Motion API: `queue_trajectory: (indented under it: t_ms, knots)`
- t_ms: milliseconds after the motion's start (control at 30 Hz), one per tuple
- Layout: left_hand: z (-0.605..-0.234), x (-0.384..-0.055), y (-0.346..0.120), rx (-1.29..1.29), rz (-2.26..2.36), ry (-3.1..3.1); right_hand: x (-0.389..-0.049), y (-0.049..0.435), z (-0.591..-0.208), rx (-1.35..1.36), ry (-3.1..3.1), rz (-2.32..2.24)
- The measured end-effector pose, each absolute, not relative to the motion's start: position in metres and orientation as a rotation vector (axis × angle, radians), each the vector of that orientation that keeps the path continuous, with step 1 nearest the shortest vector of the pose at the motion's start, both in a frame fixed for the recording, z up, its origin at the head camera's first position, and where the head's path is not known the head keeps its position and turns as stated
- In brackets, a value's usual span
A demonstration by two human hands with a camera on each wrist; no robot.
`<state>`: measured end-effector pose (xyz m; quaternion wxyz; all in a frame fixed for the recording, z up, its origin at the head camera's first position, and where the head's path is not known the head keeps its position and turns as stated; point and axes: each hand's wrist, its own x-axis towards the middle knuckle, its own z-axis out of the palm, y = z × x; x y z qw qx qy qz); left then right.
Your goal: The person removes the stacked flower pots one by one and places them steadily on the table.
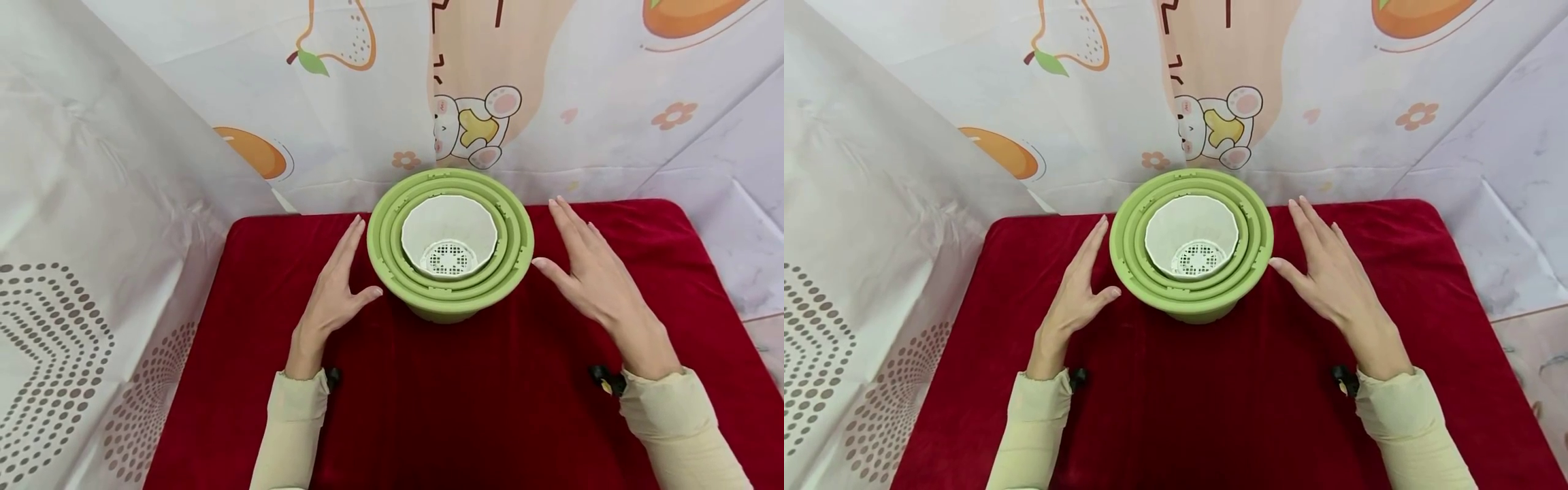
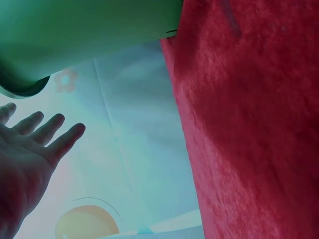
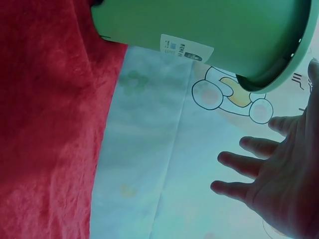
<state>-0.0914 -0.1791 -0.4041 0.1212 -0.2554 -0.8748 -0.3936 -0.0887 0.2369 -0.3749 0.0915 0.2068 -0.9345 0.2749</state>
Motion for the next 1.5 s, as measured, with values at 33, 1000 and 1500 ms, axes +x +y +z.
queue_trajectory:
  t_ms: [33,1000,1500]
  knots:
    - [-0.404,-0.092,-0.178,-0.751,-1.148,-2.550,-0.089,0.236,-0.375,0.615,-2.776,0.818]
    - [-0.397,-0.105,-0.163,-0.785,-1.169,-2.529,-0.101,0.213,-0.364,0.666,-2.790,0.845]
    - [-0.390,-0.110,-0.149,-0.795,-1.269,-2.490,-0.108,0.202,-0.358,0.658,-2.815,0.854]
